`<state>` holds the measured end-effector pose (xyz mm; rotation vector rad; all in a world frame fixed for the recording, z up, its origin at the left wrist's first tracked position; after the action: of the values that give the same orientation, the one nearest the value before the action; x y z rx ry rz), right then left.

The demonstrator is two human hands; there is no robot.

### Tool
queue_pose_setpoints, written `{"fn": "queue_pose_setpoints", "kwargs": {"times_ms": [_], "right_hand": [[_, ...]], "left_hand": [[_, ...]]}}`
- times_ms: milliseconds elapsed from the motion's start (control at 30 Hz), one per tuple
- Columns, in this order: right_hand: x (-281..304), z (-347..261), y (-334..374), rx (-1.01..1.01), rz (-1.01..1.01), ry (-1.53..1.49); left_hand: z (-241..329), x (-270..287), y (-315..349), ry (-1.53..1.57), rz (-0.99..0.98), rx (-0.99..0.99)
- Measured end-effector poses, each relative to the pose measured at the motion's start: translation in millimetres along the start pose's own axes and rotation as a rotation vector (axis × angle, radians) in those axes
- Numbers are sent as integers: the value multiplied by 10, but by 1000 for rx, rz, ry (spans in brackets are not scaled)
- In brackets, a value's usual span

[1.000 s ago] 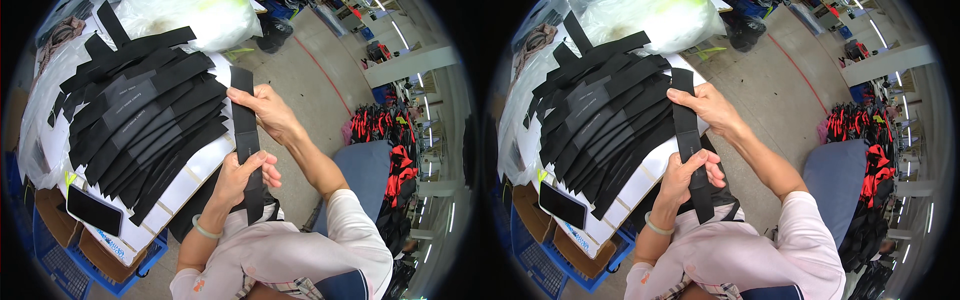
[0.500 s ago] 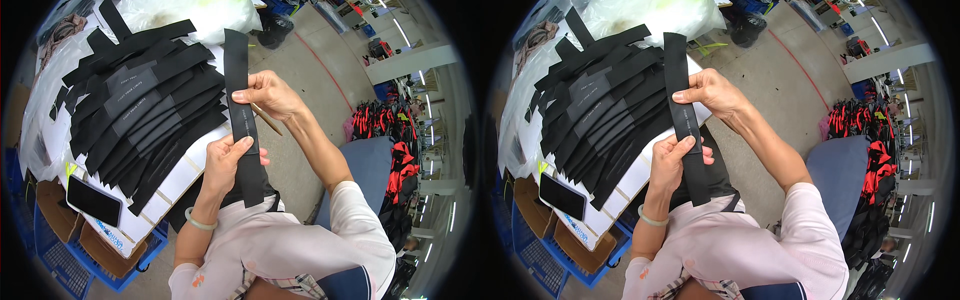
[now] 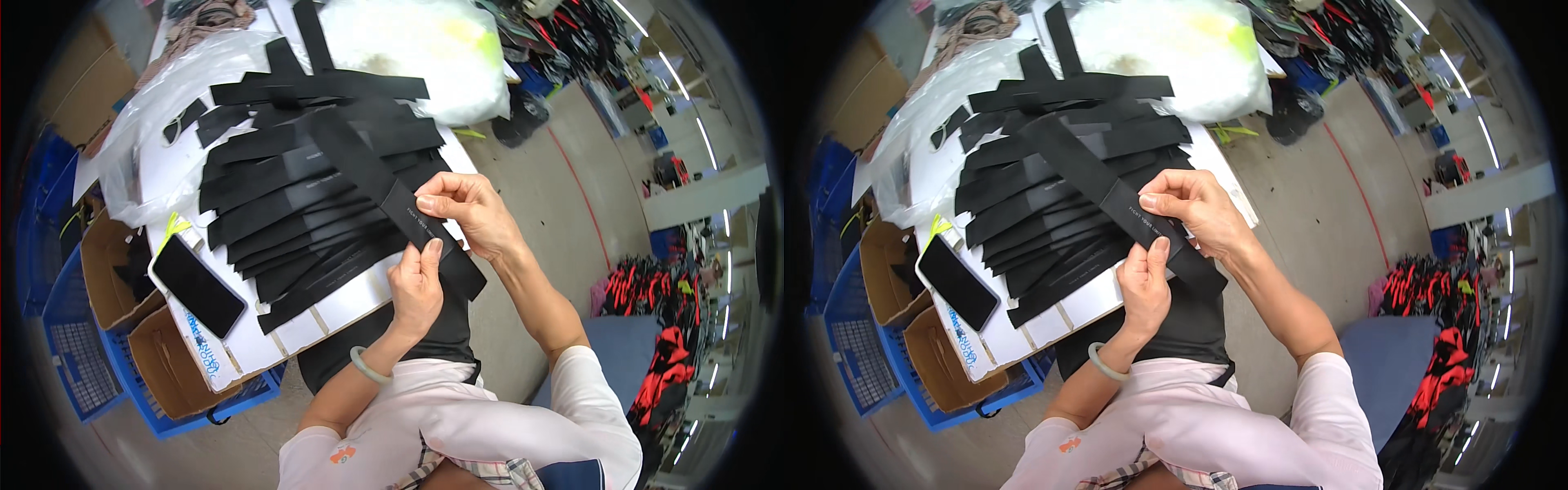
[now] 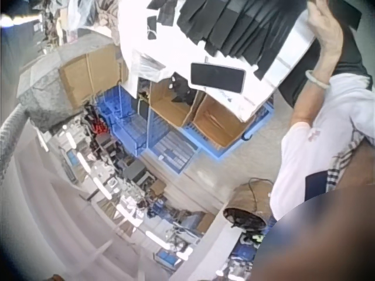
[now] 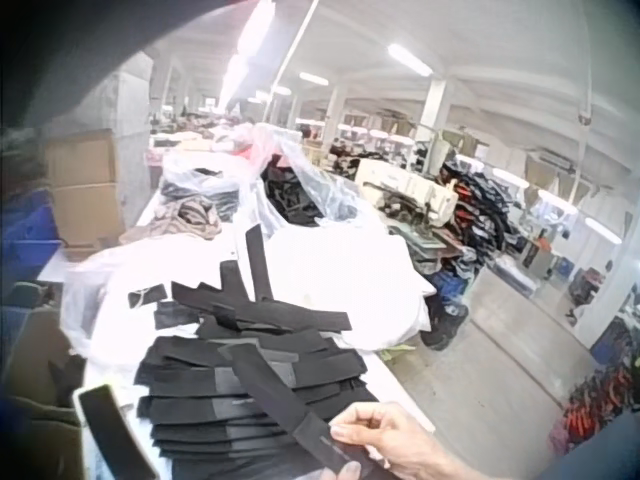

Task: Folding and stacking black fabric straps for assembly at a manufacturing workbench.

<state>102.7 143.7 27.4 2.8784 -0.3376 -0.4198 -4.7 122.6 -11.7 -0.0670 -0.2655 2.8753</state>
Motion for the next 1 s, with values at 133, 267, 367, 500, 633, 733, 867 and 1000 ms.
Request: {"fn": "queue_pose_setpoints", "kwargs": {"times_ms": [133, 267, 367, 500, 633, 733, 867, 1000], "right_hand": [[-485, -256, -347, 123, -172, 372], [-1069, -760, -799, 644, -431, 937], [-1086, -546, -1161, 705, -479, 1105], [-1125, -783, -1081, 774, -331, 943], [-1503, -843, -1324, 775, -344, 847], [-2209, -642, -1626, 774, -522, 935], [-2811, 66, -2533, 822, -571, 1349], [-2899, 539, -3051, 606, -472, 1618]], "left_hand": [[212, 156, -168, -14, 10, -43], [14, 2, -25, 92, -291, 138], [-439, 157, 145, 62, -315, 274], [-736, 415, 108, -22, -244, 344], [-644, 499, 57, -89, -171, 188], [-542, 541, 91, -183, -151, 55], [-470, 494, 88, -291, -140, -65], [-532, 493, 95, -302, -207, -25]]}}
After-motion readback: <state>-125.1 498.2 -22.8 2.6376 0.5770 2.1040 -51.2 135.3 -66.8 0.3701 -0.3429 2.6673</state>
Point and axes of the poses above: each hand's wrist, its own y-axis away from the middle knuckle, its own x-axis out of the back of the hand, z = x × y, the point moved 10 cm from there along -y, towards the middle knuckle, and after that the axes turned 12 degrees about -y, right-handed, at the moved point
